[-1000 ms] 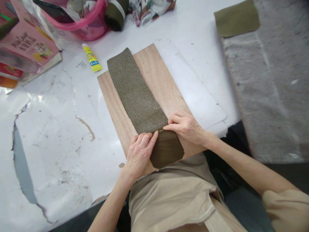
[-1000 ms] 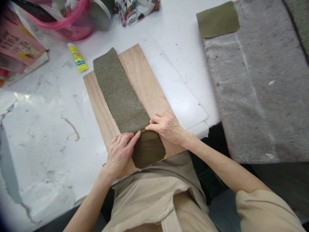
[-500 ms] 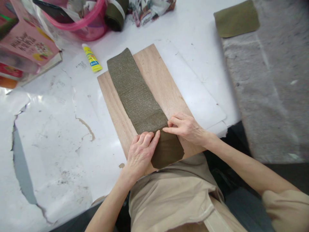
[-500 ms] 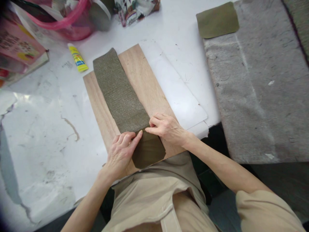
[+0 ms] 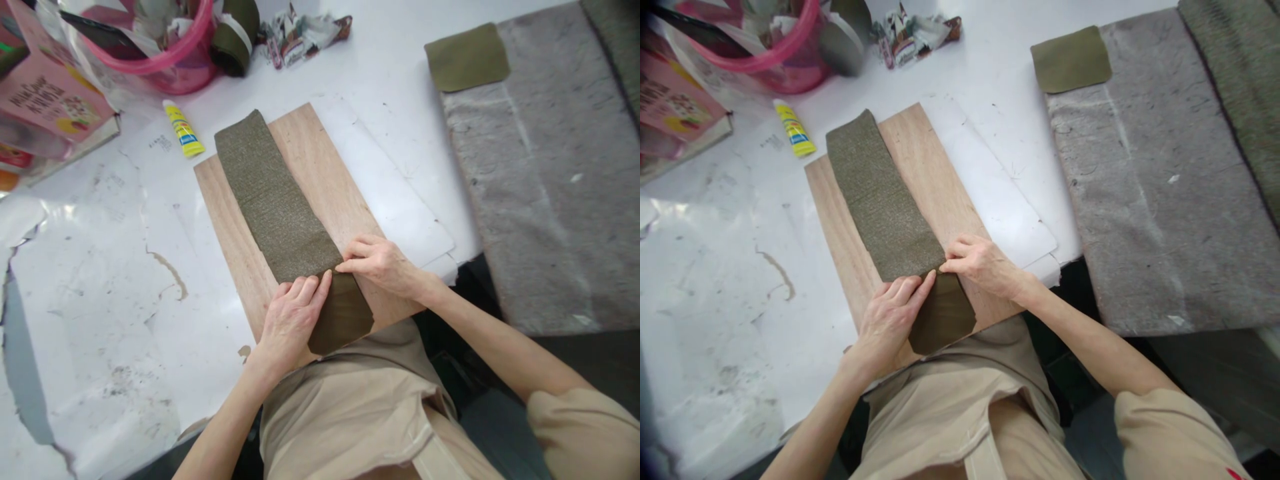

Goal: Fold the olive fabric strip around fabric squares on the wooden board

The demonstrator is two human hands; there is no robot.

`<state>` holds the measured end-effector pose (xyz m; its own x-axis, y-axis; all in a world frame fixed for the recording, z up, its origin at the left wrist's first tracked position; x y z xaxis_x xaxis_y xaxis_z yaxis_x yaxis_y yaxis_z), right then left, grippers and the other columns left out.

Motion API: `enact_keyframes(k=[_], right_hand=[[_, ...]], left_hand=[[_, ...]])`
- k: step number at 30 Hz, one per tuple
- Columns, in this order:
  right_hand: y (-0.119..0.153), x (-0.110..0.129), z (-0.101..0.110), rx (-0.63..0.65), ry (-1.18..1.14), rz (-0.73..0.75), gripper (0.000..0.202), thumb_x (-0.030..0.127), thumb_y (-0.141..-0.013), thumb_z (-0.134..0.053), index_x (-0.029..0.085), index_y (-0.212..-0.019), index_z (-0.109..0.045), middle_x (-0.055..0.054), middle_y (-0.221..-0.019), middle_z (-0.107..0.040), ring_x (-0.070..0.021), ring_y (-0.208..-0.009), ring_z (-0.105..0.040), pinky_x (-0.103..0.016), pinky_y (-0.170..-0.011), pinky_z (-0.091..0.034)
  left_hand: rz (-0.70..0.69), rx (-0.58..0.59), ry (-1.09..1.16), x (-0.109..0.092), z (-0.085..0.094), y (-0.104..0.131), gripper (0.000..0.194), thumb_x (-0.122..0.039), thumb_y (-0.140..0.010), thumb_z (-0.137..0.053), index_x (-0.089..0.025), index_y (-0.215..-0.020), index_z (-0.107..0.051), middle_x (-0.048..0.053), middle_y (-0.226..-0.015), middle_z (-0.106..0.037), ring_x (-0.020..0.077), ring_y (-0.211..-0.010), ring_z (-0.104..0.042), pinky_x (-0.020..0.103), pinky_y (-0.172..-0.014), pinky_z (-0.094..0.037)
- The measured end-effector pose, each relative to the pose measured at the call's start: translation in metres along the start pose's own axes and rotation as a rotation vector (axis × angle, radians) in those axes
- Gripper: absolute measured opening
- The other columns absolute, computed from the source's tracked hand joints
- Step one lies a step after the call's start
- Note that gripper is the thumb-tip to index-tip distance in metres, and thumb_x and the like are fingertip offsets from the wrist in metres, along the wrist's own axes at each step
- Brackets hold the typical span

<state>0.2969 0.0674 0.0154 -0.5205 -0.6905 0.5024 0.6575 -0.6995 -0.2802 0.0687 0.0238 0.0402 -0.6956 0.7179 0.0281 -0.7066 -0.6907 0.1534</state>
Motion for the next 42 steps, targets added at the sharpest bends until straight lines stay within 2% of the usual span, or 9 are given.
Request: enact_keyframes(k=[7,17,20,27,31,35,42], right_hand=[[0.003,0.003,0.0,0.016,0.062,0.01,0.029,0.02,-0.1,-0.042,0.018,-0.106,-0.07,-0.007,-0.094,-0.062,-0.017,-0.091,-0.05,-0.029,-0.079,-0.048],[0.011,0.005,0.006,0.003,0.153,0.011,0.029,0.018,-0.099,-0.043,0.017,-0.116,-0.067,-0.009,-0.097,-0.065,-0.0187,-0.093,-0.053,-0.032,-0.081,-0.051],[0.018,0.005,0.006,-0.013,0.107,-0.037,0.029,0.018,-0.099,-0.044,0.019,-0.117,-0.067,-0.008,-0.1,-0.065,-0.0191,-0.097,-0.054,-0.033,-0.085,-0.052],[0.022,0.013,0.0,-0.193,-0.028,-0.269,0.03,0.015,-0.097,-0.047,0.024,-0.116,-0.068,-0.006,-0.101,-0.065,-0.0178,-0.099,-0.057,-0.033,-0.085,-0.052],[0.017,0.017,-0.001,-0.201,-0.021,-0.287,0.026,0.018,-0.096,-0.051,0.022,-0.114,-0.069,-0.006,-0.098,-0.066,-0.0184,-0.097,-0.059,-0.032,-0.084,-0.052],[0.014,0.017,-0.003,-0.171,0.035,-0.246,0.021,0.02,-0.094,-0.055,0.021,-0.109,-0.07,-0.006,-0.096,-0.067,-0.0187,-0.096,-0.058,-0.032,-0.083,-0.051],[0.012,0.017,-0.002,-0.098,0.161,-0.151,0.022,0.018,-0.096,-0.051,0.019,-0.108,-0.07,-0.006,-0.094,-0.067,-0.018,-0.092,-0.056,-0.03,-0.082,-0.049]], left_hand=[[0.004,0.024,-0.029,-0.002,0.002,-0.002,0.056,-0.012,-0.094,-0.047,-0.015,-0.148,-0.032,0.01,-0.114,-0.057,0.0219,-0.096,-0.054,0.035,-0.076,-0.045],[0.03,0.1,-0.04,-0.007,0.015,-0.014,0.056,-0.013,-0.095,-0.047,-0.019,-0.148,-0.032,0.006,-0.1,-0.054,0.0211,-0.09,-0.052,0.034,-0.071,-0.041],[0.042,0.12,-0.051,-0.009,0.019,-0.018,0.056,-0.012,-0.095,-0.046,-0.023,-0.148,-0.032,0.005,-0.098,-0.054,0.0209,-0.089,-0.052,0.033,-0.07,-0.041],[0.066,0.12,-0.042,-0.011,0.022,-0.018,0.057,-0.01,-0.094,-0.046,-0.025,-0.147,-0.034,0.006,-0.099,-0.055,0.0206,-0.089,-0.053,0.033,-0.072,-0.043],[0.079,0.043,-0.016,-0.01,0.011,-0.006,0.052,-0.01,-0.094,-0.045,-0.022,-0.144,-0.04,0.008,-0.107,-0.057,0.0208,-0.093,-0.053,0.034,-0.077,-0.047],[0.074,-0.065,0.037,-0.01,0.002,0.003,0.048,-0.012,-0.093,-0.046,-0.02,-0.14,-0.045,0.012,-0.117,-0.057,0.0225,-0.1,-0.054,0.036,-0.081,-0.049],[0.077,-0.149,0.029,-0.01,-0.002,0.005,0.042,-0.014,-0.093,-0.05,-0.019,-0.135,-0.052,0.013,-0.114,-0.06,0.0232,-0.102,-0.056,0.035,-0.082,-0.051]])
Point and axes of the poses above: each hand's wrist, its own y-axis away from the middle knuckle, its own z-axis out of the back of the hand, x = y × z, the point moved 1 cm from there along -y, towards the middle knuckle
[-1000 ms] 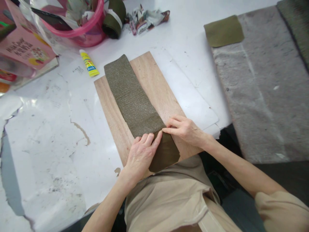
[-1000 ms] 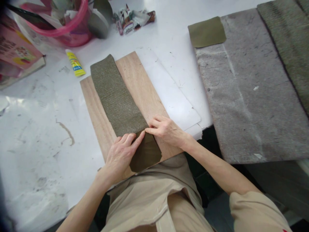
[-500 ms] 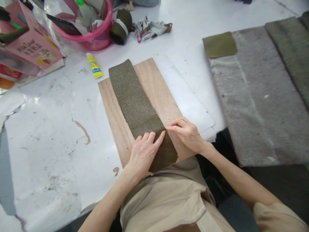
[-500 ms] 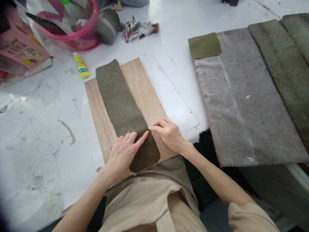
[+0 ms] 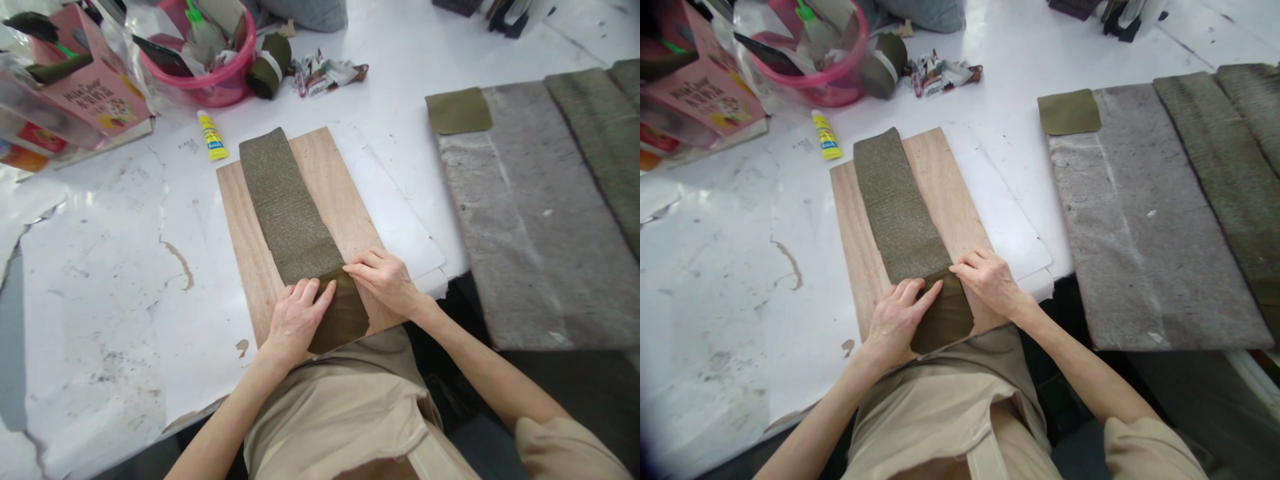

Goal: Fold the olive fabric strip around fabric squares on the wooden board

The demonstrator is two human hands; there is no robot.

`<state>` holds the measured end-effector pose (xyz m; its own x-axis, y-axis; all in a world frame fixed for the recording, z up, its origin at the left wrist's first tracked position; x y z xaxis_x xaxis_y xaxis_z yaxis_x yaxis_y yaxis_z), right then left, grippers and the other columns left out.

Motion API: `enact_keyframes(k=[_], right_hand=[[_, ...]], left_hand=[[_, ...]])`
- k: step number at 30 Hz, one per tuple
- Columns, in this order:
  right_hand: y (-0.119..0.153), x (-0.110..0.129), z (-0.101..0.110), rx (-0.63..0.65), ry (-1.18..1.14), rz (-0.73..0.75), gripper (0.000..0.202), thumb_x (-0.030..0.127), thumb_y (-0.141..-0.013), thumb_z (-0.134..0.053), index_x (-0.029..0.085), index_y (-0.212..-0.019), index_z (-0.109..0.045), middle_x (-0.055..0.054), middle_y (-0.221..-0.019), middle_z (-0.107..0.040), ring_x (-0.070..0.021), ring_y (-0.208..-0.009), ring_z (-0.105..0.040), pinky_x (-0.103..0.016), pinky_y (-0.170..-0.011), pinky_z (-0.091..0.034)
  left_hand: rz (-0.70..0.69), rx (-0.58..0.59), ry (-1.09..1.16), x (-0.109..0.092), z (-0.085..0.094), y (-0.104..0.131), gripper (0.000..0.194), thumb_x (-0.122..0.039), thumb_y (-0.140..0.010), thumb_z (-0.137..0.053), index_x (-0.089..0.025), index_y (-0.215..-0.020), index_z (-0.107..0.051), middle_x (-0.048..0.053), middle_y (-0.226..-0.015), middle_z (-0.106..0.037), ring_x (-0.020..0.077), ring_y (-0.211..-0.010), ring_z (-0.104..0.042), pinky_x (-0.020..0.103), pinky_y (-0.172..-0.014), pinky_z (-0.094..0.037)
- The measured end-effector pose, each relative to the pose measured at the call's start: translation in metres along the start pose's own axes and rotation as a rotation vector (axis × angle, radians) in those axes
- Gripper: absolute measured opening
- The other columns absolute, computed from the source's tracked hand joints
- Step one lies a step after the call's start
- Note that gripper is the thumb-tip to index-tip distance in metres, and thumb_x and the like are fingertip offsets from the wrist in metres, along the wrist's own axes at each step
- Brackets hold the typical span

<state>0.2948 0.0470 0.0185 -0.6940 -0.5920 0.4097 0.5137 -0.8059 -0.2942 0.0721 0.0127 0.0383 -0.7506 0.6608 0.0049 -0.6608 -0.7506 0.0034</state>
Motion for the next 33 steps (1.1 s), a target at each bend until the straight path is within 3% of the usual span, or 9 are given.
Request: enact_keyframes(k=[8,15,20,29,33], right_hand=[[0.002,-0.004,-0.001,0.025,0.045,0.062,0.024,0.017,-0.096,-0.05,0.019,-0.112,-0.068,-0.006,-0.097,-0.067,-0.0183,-0.093,-0.054,-0.03,-0.082,-0.047],[-0.001,-0.003,0.0,0.04,0.037,0.053,0.022,0.017,-0.096,-0.049,0.02,-0.104,-0.069,-0.006,-0.093,-0.068,-0.0184,-0.09,-0.054,-0.03,-0.08,-0.046],[-0.004,-0.001,0.001,0.039,0.035,0.029,0.019,0.019,-0.096,-0.05,0.019,-0.099,-0.069,-0.006,-0.09,-0.068,-0.0186,-0.088,-0.055,-0.031,-0.08,-0.046],[-0.002,-0.002,-0.002,0.043,0.036,0.027,0.017,0.018,-0.095,-0.051,0.019,-0.098,-0.068,-0.006,-0.092,-0.068,-0.0194,-0.089,-0.056,-0.032,-0.081,-0.045],[-0.003,-0.001,-0.001,0.056,0.048,0.031,0.017,0.018,-0.095,-0.052,0.018,-0.097,-0.069,-0.006,-0.091,-0.069,-0.0194,-0.089,-0.056,-0.032,-0.08,-0.046]], left_hand=[[0.003,-0.092,-0.046,-0.008,-0.003,0.009,0.041,-0.014,-0.093,-0.052,-0.016,-0.134,-0.054,0.014,-0.119,-0.061,0.0264,-0.112,-0.056,0.038,-0.089,-0.05],[0.165,-0.131,-0.014,-0.017,-0.01,0.017,0.038,-0.013,-0.094,-0.052,-0.02,-0.131,-0.055,0.011,-0.117,-0.062,0.0249,-0.111,-0.055,0.04,-0.092,-0.047],[0.073,-0.149,0.068,-0.021,-0.009,0.016,0.031,-0.015,-0.096,-0.05,-0.014,-0.126,-0.057,0.011,-0.109,-0.065,0.0217,-0.106,-0.058,0.035,-0.089,-0.048],[0.064,-0.167,0.024,-0.031,-0.007,0.015,0.029,-0.015,-0.097,-0.048,-0.013,-0.125,-0.056,0.009,-0.11,-0.065,0.0214,-0.108,-0.059,0.034,-0.09,-0.048],[0.085,-0.088,0.006,-0.029,-0.005,0.008,0.037,-0.013,-0.097,-0.044,-0.011,-0.134,-0.048,0.008,-0.104,-0.064,0.0189,-0.096,-0.06,0.032,-0.081,-0.049]])
Point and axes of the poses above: each hand's wrist, its own y-axis away from the middle knuckle, its own z-axis out of the back of the hand, x = y × z, the point moved 1 cm from there along -y, towards the middle knuckle
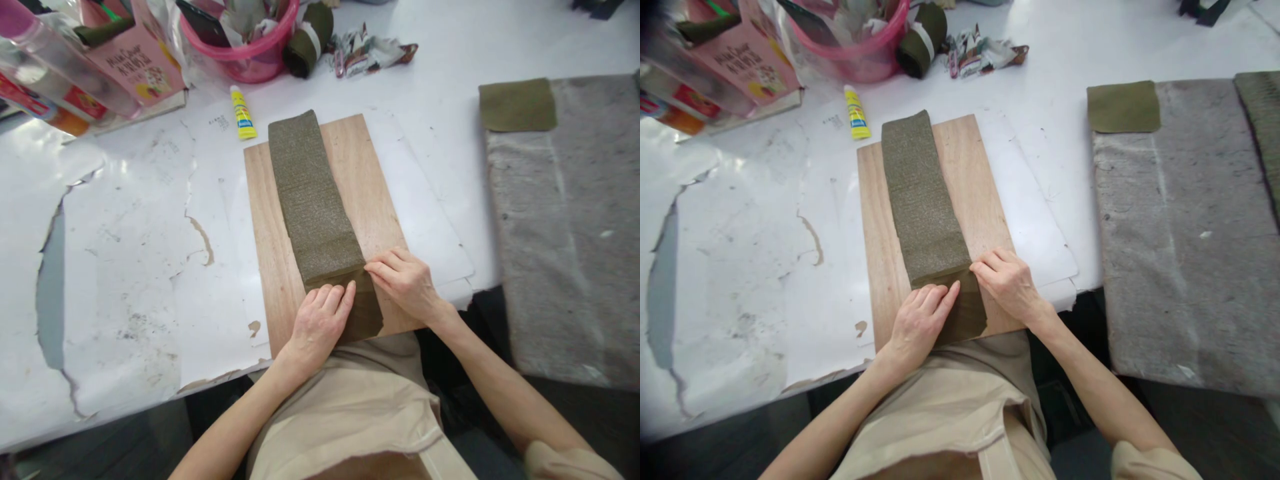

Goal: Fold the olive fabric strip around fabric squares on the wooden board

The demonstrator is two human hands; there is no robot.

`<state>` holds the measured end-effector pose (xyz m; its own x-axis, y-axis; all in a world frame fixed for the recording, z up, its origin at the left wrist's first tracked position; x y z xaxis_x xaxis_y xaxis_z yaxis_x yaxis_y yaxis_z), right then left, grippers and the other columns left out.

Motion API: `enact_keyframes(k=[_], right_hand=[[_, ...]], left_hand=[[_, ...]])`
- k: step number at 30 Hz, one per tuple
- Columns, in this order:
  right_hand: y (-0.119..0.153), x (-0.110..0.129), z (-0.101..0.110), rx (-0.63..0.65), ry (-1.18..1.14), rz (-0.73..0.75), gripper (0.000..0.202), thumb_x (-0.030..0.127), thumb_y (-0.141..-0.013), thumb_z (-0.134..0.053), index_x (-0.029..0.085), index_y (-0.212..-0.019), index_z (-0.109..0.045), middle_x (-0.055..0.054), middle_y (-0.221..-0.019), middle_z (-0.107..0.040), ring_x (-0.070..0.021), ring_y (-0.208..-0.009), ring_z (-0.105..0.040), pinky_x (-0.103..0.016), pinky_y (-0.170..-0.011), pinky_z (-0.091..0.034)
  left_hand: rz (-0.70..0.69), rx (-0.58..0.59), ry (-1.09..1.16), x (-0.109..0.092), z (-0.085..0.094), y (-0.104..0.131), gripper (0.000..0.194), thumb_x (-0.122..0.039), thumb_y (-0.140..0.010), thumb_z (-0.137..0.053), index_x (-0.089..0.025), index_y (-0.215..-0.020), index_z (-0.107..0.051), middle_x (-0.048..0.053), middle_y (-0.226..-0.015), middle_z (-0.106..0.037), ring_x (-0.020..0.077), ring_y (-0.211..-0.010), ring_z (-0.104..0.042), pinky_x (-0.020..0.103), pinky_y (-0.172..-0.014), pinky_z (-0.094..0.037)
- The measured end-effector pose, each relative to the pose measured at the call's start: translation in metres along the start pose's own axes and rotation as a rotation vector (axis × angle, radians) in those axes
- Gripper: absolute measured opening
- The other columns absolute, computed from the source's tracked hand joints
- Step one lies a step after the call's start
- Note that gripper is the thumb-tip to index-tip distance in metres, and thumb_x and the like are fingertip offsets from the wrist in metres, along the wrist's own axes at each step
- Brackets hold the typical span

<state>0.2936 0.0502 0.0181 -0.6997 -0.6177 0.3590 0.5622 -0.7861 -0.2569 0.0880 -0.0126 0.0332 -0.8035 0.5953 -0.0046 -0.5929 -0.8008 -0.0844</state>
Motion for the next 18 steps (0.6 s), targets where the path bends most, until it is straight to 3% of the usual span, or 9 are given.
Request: enact_keyframes(k=[6,11,18], right_hand=[[0.002,-0.002,0.001,-0.006,-0.05,-0.011,0.02,0.017,-0.095,-0.05,0.02,-0.101,-0.07,-0.006,-0.094,-0.068,-0.0194,-0.091,-0.057,-0.032,-0.081,-0.048],[0.005,-0.004,-0.001,-0.048,-0.12,-0.06,0.027,0.015,-0.095,-0.05,0.023,-0.114,-0.068,-0.006,-0.1,-0.067,-0.0186,-0.095,-0.057,-0.032,-0.083,-0.05],[0.007,-0.003,-0.001,-0.014,-0.037,0.004,0.029,0.018,-0.096,-0.051,0.025,-0.118,-0.068,-0.007,-0.104,-0.065,-0.0184,-0.098,-0.055,-0.031,-0.086,-0.05]], left_hand=[[0.037,0.141,-0.052,0.001,0.0,-0.015,0.048,-0.008,-0.095,-0.041,-0.013,-0.143,-0.038,0.005,-0.091,-0.057,0.0171,-0.082,-0.055,0.031,-0.07,-0.045],[0.035,0.152,-0.094,0.002,-0.001,-0.019,0.046,-0.01,-0.095,-0.042,-0.014,-0.141,-0.041,0.005,-0.089,-0.055,0.0173,-0.082,-0.053,0.031,-0.068,-0.043],[0.036,0.172,-0.062,0.002,-0.001,-0.019,0.047,-0.013,-0.095,-0.047,-0.015,-0.141,-0.041,0.004,-0.089,-0.053,0.0182,-0.083,-0.052,0.031,-0.068,-0.043]])
Point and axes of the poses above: each hand's wrist, its own y-axis away from the middle knuckle, its own z-axis out of the back of the hand, x = y × z, the point moved 1 cm from there along -y, towards the middle knuckle
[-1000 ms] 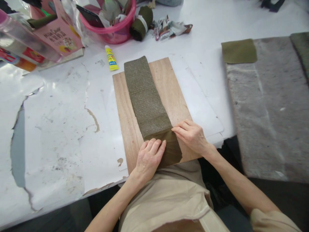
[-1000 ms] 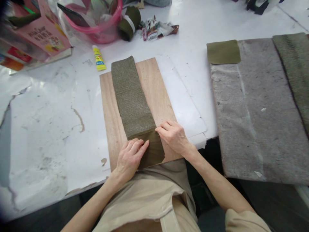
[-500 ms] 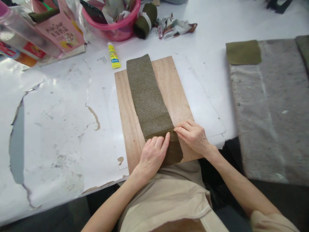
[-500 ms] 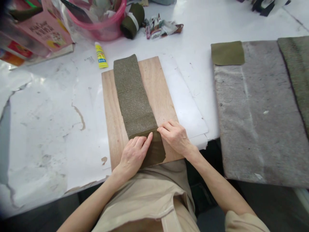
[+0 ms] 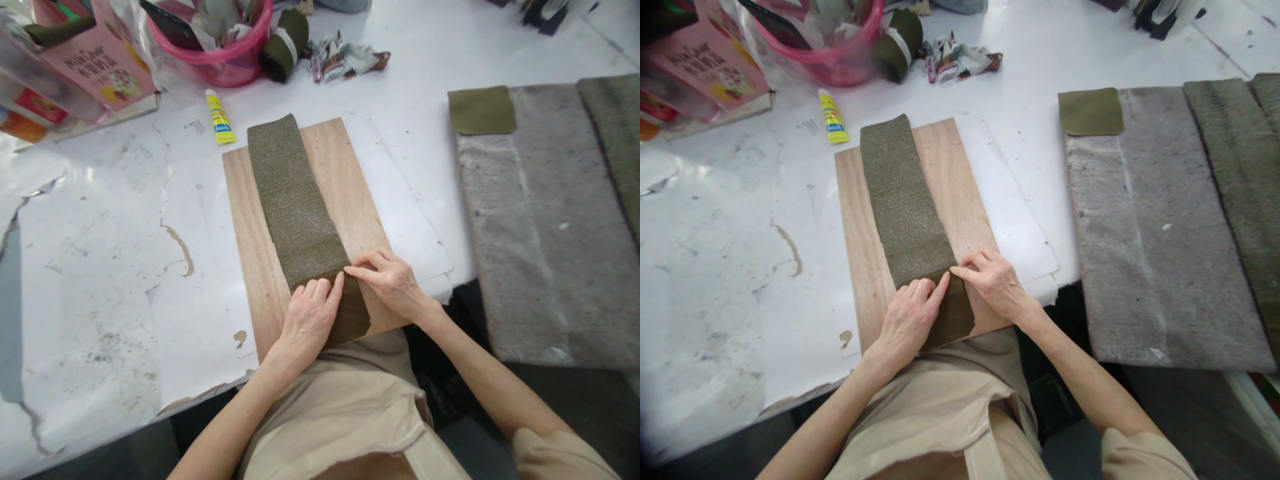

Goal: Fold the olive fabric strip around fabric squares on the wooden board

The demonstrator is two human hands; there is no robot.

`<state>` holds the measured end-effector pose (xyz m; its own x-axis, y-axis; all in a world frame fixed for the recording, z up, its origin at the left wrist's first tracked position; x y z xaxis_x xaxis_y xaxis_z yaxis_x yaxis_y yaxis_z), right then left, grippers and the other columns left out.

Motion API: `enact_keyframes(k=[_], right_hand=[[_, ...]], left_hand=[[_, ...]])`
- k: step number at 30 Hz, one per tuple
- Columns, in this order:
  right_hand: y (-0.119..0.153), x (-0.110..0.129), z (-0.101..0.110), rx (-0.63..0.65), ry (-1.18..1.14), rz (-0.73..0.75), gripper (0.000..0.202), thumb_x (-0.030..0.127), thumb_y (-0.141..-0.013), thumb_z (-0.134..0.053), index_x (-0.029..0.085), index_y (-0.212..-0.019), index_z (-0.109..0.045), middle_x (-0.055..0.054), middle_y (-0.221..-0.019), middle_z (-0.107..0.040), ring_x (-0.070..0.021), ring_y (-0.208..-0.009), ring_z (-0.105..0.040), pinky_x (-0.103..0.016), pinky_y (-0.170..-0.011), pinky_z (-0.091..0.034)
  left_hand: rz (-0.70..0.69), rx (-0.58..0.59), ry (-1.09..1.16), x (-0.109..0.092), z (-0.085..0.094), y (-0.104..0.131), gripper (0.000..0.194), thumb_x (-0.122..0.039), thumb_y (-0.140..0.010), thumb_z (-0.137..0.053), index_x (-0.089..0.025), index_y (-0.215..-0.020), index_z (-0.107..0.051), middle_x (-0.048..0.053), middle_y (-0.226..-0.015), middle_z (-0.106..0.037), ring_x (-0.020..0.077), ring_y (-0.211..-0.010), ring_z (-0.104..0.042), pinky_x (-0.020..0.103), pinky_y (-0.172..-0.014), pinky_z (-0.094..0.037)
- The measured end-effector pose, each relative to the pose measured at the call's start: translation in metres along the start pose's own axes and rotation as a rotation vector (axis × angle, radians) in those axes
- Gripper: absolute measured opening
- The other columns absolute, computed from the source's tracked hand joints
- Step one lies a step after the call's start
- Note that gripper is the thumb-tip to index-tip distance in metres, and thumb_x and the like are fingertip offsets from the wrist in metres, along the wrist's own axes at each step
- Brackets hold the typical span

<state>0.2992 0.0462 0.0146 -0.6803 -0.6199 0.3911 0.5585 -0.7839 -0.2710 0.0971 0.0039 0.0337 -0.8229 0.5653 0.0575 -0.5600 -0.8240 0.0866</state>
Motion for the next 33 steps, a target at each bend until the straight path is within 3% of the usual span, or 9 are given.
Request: enact_keyframes(k=[10,17,23,28,33], right_hand=[[0.016,-0.008,0.003,0.051,0.085,0.032,0.035,0.015,-0.096,-0.049,0.026,-0.127,-0.063,-0.009,-0.118,-0.061,-0.02,-0.105,-0.053,-0.033,-0.089,-0.049],[0.007,0.009,0.013,-0.093,-0.078,-0.155,0.022,0.016,-0.096,-0.05,0.022,-0.107,-0.069,-0.006,-0.101,-0.065,-0.0176,-0.098,-0.057,-0.03,-0.085,-0.05],[-0.028,0.036,0.006,0.132,0.047,-0.09,0.01,0.025,-0.093,-0.059,0.019,-0.096,-0.066,-0.006,-0.097,-0.066,-0.0216,-0.097,-0.056,-0.034,-0.084,-0.045],[-0.046,0.035,0.007,0.298,0.039,-0.149,0.011,0.024,-0.084,-0.071,0.019,-0.086,-0.062,-0.004,-0.089,-0.065,-0.0191,-0.087,-0.055,-0.03,-0.075,-0.041],[-0.048,0.034,0.014,0.29,-0.063,-0.137,0.013,0.018,-0.083,-0.069,0.019,-0.074,-0.059,-0.003,-0.085,-0.06,-0.0177,-0.086,-0.052,-0.029,-0.073,-0.038]], left_hand=[[0.078,-0.097,-0.025,0.002,-0.006,0.01,0.039,-0.014,-0.095,-0.046,-0.014,-0.134,-0.05,0.004,-0.084,-0.056,0.0175,-0.078,-0.053,0.031,-0.068,-0.041],[0.081,-0.255,0.145,0.014,-0.01,0.032,0.027,-0.022,-0.096,-0.051,-0.014,-0.119,-0.061,0.004,-0.082,-0.06,0.0176,-0.077,-0.054,0.032,-0.069,-0.042],[0.106,-0.319,0.271,0.018,-0.011,0.039,0.017,-0.023,-0.096,-0.053,-0.017,-0.107,-0.065,0.004,-0.083,-0.062,0.017,-0.079,-0.056,0.031,-0.071,-0.042],[0.151,-0.34,0.349,0.021,-0.014,0.042,0.016,-0.025,-0.095,-0.053,-0.017,-0.102,-0.066,0.005,-0.087,-0.063,0.0178,-0.082,-0.057,0.031,-0.074,-0.043],[0.193,-0.39,0.413,0.025,-0.007,0.036,0.024,-0.027,-0.093,-0.057,-0.018,-0.115,-0.063,0.01,-0.105,-0.062,0.0229,-0.1,-0.057,0.036,-0.086,-0.046]])
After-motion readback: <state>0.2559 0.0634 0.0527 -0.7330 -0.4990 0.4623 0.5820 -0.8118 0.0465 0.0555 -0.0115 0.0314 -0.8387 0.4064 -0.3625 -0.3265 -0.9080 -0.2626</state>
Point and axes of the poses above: each hand's wrist, its own y-axis away from the middle knuckle, its own z-axis out of the back of the hand, x = y × z, the point moved 1 cm from there along -y, towards the middle knuckle
